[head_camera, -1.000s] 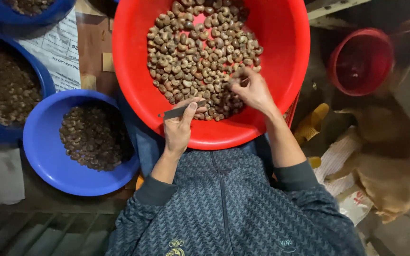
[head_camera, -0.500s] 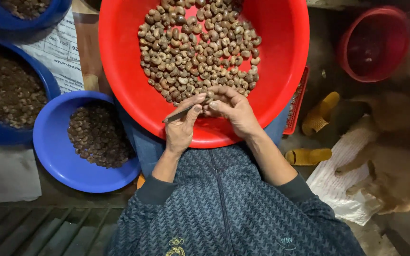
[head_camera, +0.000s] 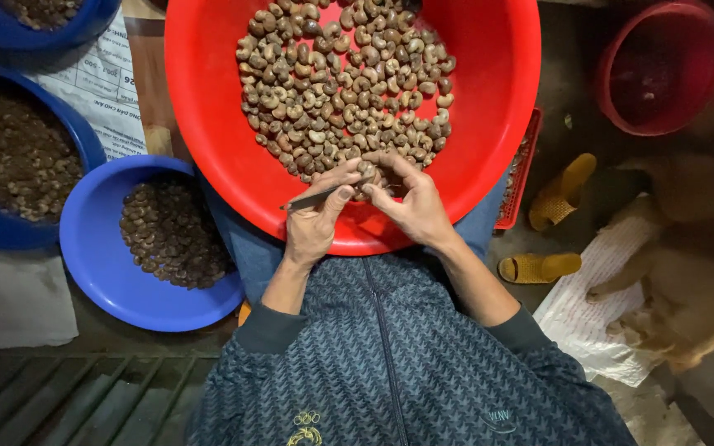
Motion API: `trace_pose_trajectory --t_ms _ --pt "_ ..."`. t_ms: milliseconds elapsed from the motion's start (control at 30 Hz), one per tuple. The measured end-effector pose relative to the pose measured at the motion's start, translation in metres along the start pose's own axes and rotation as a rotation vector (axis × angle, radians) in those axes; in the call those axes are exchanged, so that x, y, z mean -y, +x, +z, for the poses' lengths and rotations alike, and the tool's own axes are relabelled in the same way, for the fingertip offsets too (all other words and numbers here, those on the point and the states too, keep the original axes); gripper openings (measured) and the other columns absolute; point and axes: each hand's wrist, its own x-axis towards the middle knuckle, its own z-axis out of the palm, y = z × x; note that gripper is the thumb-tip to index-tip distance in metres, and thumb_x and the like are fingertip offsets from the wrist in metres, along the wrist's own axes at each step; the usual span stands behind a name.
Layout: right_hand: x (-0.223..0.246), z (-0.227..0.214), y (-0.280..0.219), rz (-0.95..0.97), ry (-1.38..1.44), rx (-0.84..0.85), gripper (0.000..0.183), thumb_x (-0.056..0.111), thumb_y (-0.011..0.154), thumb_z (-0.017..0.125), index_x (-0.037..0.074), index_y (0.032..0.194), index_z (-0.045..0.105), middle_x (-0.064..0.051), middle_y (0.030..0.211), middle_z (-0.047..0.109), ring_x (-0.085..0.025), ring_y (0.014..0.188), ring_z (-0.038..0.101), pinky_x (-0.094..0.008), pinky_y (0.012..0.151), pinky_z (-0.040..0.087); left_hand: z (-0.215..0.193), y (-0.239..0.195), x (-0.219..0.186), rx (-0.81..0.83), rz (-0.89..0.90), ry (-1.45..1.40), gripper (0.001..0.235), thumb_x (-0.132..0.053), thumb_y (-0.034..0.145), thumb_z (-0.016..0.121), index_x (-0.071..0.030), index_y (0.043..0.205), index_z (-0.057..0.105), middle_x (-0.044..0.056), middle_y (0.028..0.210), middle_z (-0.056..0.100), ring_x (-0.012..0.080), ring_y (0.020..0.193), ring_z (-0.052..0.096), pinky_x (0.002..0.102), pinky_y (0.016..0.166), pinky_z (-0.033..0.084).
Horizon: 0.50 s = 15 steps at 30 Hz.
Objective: The person uses a small knife to peel the outer shell off cashew nuts. They pick up each nut from a large red basin, carefully remove the shell, and place the peeled nut into a red basket to the right.
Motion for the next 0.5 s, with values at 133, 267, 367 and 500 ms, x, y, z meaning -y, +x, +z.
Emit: trace_pose_trajectory --t_ms 133,267,367,500 --pt "-0.008 0.001 0.0 -0.061 -0.054 -0.015 0.044 0.007 0.089 0.081 0.004 0.13 0.068 -0.009 0.094 0.068 -0.012 0.083 0.064 -0.027 0.074 0.061 0.002 0.001 -0.001 -0.056 -0.011 -0.019 0.019 -0.008 0.104 0.063 0.003 0.115 0.073 0.022 0.122 0.072 0.0309 0.12 0.066 0.04 0.098 0.058" --pt "-0.011 0.003 -0.003 -0.269 -0.306 -0.053 0.043 0.004 0.088 0.077 0.002 0.129 0.066 -0.018 0.104 0.069 -0.031 0.09 0.071 -0.039 0.074 0.063 0.003 0.0 -0.006 -0.039 -0.008 -0.008 0.017 -0.006 0.101 0.067 0.007 0.111 0.073 0.025 0.121 0.072 0.0335 0.117 0.068 0.04 0.089 0.062" --pt "-0.016 0.007 -0.003 -0.363 -0.43 -0.069 0.043 0.005 0.088 0.075 0.003 0.13 0.066 -0.018 0.107 0.069 -0.037 0.094 0.072 -0.045 0.076 0.062 0.001 -0.001 -0.005 -0.044 0.013 0.035 0.017 -0.005 0.101 0.067 0.007 0.111 0.073 0.025 0.12 0.072 0.0337 0.116 0.069 0.041 0.091 0.061" --pt "-0.013 0.008 -0.006 -0.402 -0.477 -0.109 0.043 0.008 0.088 0.073 0.004 0.13 0.064 -0.02 0.108 0.07 -0.041 0.097 0.072 -0.049 0.079 0.062 -0.001 -0.004 0.003 0.008 0.005 0.104 0.017 -0.005 0.101 0.066 0.006 0.112 0.073 0.025 0.122 0.072 0.0299 0.116 0.066 0.045 0.096 0.058"
